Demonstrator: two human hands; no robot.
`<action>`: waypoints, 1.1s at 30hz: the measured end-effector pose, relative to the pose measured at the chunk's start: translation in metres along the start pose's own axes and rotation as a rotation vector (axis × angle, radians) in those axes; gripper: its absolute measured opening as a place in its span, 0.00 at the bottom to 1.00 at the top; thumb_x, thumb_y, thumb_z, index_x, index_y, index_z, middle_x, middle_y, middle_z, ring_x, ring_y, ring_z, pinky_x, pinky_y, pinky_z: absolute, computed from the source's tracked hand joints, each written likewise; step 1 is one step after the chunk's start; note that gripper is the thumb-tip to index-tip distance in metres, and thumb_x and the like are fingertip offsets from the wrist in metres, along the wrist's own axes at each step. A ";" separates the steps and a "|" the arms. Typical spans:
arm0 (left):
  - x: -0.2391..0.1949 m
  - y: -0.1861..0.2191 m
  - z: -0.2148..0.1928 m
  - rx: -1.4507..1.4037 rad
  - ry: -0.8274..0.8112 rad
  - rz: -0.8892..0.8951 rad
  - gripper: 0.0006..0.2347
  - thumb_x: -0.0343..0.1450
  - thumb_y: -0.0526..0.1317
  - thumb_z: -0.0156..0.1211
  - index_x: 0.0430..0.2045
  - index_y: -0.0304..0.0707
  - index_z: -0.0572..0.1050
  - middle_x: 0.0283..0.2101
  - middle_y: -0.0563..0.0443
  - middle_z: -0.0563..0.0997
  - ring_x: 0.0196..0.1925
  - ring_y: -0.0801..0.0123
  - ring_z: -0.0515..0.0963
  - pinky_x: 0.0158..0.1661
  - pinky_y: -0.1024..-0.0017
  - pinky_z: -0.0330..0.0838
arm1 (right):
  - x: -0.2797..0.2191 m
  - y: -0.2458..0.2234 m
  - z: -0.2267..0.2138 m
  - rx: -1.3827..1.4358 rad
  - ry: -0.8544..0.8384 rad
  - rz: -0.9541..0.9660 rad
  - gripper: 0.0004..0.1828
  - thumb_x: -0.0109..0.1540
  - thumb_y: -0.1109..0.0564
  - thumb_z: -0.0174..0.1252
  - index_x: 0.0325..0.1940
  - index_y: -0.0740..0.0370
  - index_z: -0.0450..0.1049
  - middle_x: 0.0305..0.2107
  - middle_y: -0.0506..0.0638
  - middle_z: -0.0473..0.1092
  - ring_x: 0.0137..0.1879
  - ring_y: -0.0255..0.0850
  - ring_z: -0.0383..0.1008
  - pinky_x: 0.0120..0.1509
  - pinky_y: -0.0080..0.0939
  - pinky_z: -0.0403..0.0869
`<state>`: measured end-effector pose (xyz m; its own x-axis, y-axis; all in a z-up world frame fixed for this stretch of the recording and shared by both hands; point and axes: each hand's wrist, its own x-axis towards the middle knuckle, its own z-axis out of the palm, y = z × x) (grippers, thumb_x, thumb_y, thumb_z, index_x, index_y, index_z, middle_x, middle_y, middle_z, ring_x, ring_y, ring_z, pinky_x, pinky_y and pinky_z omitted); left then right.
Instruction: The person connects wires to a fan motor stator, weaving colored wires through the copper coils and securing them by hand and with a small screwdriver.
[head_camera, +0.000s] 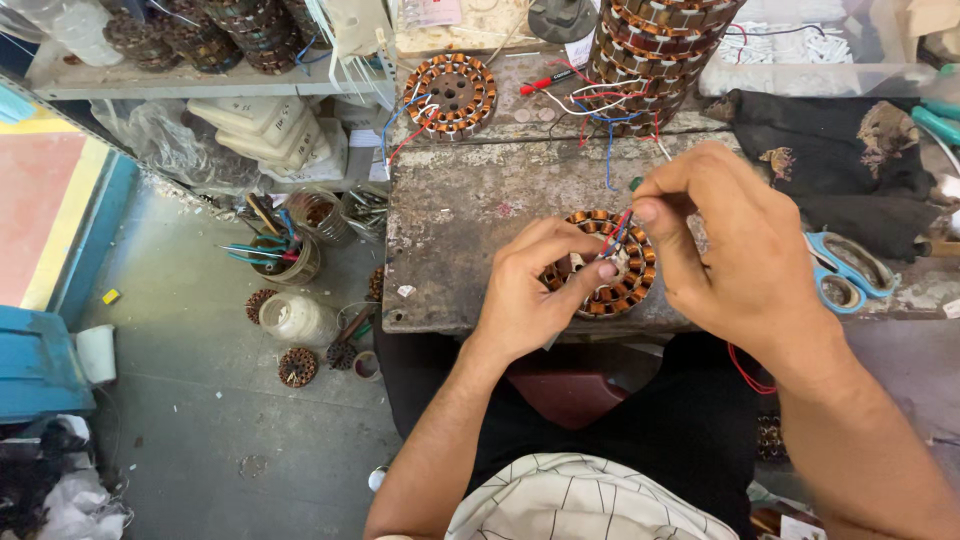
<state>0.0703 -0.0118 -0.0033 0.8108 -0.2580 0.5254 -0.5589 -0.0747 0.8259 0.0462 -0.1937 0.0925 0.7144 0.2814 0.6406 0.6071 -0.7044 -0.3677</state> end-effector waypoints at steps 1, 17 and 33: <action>-0.001 -0.002 0.001 0.019 0.008 0.005 0.10 0.69 0.35 0.73 0.42 0.39 0.81 0.41 0.51 0.83 0.42 0.67 0.81 0.45 0.72 0.75 | 0.002 0.001 0.001 0.016 0.005 0.002 0.05 0.69 0.67 0.60 0.45 0.68 0.70 0.39 0.56 0.71 0.39 0.48 0.74 0.43 0.41 0.71; -0.013 -0.010 -0.009 0.304 -0.074 0.119 0.12 0.61 0.36 0.73 0.35 0.38 0.77 0.57 0.44 0.78 0.67 0.49 0.73 0.67 0.57 0.67 | -0.061 0.023 0.020 0.581 0.036 0.315 0.35 0.62 0.54 0.68 0.69 0.61 0.61 0.46 0.50 0.73 0.52 0.36 0.77 0.59 0.37 0.77; -0.007 -0.010 0.021 0.166 0.068 -0.071 0.09 0.63 0.39 0.76 0.23 0.38 0.77 0.42 0.52 0.82 0.52 0.59 0.76 0.54 0.65 0.69 | -0.096 0.039 0.046 0.325 -0.046 0.367 0.28 0.51 0.59 0.72 0.55 0.61 0.75 0.49 0.53 0.72 0.55 0.46 0.76 0.60 0.43 0.73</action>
<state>0.0663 -0.0296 -0.0196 0.8561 -0.1806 0.4842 -0.5161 -0.2495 0.8194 0.0174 -0.2186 -0.0140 0.9117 0.0861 0.4017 0.3842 -0.5248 -0.7596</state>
